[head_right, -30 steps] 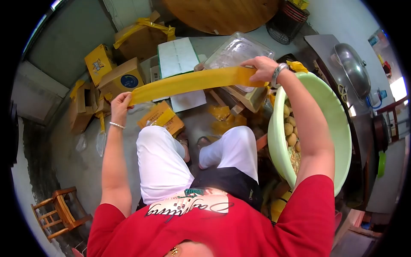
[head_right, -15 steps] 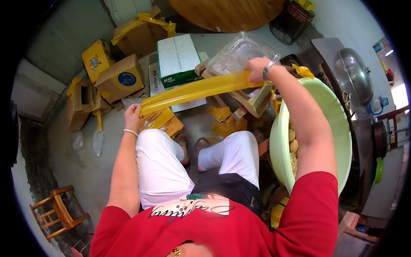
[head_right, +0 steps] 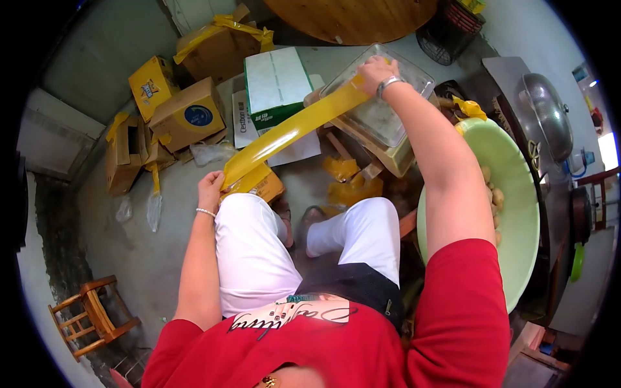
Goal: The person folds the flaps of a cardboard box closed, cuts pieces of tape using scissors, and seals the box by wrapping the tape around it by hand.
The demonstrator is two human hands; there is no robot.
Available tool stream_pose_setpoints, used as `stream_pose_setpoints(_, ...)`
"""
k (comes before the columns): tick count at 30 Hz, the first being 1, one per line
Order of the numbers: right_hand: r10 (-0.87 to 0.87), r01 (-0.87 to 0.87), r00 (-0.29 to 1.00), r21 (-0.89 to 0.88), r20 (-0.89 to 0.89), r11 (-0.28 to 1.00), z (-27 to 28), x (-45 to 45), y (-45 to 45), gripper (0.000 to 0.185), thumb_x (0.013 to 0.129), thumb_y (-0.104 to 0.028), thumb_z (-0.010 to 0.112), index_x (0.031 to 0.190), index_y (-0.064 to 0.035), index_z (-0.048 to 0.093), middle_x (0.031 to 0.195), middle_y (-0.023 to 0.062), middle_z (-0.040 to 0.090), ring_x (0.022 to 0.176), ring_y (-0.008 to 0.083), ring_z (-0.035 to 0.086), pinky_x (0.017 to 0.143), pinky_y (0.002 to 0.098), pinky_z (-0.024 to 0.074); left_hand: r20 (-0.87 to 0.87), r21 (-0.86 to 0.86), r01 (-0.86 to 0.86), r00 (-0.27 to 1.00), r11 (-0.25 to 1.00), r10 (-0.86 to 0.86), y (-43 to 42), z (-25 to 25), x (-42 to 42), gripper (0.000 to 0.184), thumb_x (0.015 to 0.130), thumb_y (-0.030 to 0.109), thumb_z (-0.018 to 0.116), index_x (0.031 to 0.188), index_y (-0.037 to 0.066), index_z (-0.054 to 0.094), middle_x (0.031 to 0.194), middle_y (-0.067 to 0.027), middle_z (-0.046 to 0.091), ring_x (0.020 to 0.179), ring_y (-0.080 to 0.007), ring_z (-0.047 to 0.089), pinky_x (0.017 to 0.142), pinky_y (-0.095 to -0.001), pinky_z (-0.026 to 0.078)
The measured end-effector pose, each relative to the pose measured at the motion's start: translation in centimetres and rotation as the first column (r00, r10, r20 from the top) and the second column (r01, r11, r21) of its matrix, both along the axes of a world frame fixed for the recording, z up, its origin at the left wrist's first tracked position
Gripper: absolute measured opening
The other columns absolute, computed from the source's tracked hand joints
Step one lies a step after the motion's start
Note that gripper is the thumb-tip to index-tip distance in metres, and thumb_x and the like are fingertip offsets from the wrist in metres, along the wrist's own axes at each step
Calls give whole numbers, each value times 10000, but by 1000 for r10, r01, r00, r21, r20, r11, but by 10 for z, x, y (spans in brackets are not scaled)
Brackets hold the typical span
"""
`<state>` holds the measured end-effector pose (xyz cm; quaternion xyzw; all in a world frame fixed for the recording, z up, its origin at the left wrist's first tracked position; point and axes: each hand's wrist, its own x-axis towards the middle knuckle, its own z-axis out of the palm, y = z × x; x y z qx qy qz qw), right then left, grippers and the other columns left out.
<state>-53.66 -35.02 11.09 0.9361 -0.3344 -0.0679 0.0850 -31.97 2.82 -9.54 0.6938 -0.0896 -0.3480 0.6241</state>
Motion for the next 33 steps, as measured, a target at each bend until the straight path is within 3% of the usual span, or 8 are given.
stream_pose_setpoints(5,238,-224,959,-104,156,969,-31,-15,-15,442,730,-214,555,1170,-181,535,1330,88,384,1278,235,281,1009,423,250,-31,-44,-4,1000,999,2,7,12,0,101,835,111,582,908,41,579,771,-4,594,638,-83,550,538,-221,473)
stream_pose_setpoints(8,248,-233,925,-87,287,969,-33,-19,-15,507,715,-166,562,1215,-180,485,1359,91,346,1300,248,245,1029,391,237,-13,-46,5,1000,999,-5,10,29,-6,114,818,103,604,902,35,568,740,-11,580,581,-86,530,521,-216,453)
stream_pose_setpoints(14,242,-221,951,-126,193,967,-33,-20,-7,561,696,-119,562,1244,-182,457,1374,90,330,1294,260,256,1036,395,226,0,-38,56,998,998,-56,19,38,-9,97,789,63,625,857,36,562,748,-8,592,648,-72,549,561,-217,466)
stream_pose_setpoints(17,227,-205,911,-98,346,974,-25,-29,-5,523,699,-107,555,1214,-168,488,1361,93,348,1279,258,281,1040,378,228,39,-49,63,997,997,-61,24,41,-11,148,791,66,619,917,7,568,784,-31,604,680,-88,563,590,-217,472)
stream_pose_setpoints(23,145,-123,920,-84,363,989,19,-112,-24,406,711,-69,516,1112,-111,568,1302,119,418,1220,270,364,1011,354,293,91,19,89,992,996,-90,26,48,-15,286,812,93,587,1065,-33,549,905,-68,616,741,-125,586,643,-229,486)
stream_pose_setpoints(27,-138,223,807,-79,574,972,35,-230,-60,353,709,-81,508,1049,-66,600,1217,129,502,1124,290,467,949,363,378,93,77,114,988,990,-121,28,37,-1,217,824,141,581,1014,38,581,893,-21,613,728,-108,577,568,-233,481)
stream_pose_setpoints(29,-281,361,803,-54,526,931,39,-301,-86,346,702,-85,507,1031,-76,614,1173,129,533,1109,279,481,948,361,377,78,84,87,993,993,-94,27,40,-1,182,825,142,578,983,53,585,875,-12,606,718,-105,570,546,-234,477)
stream_pose_setpoints(33,-686,753,558,61,467,655,23,-428,-112,410,682,-104,514,1083,-91,601,1123,155,568,1061,294,528,922,363,402,41,70,-10,999,997,7,24,45,-6,132,820,153,587,923,71,593,813,9,595,638,-87,549,530,-228,471)
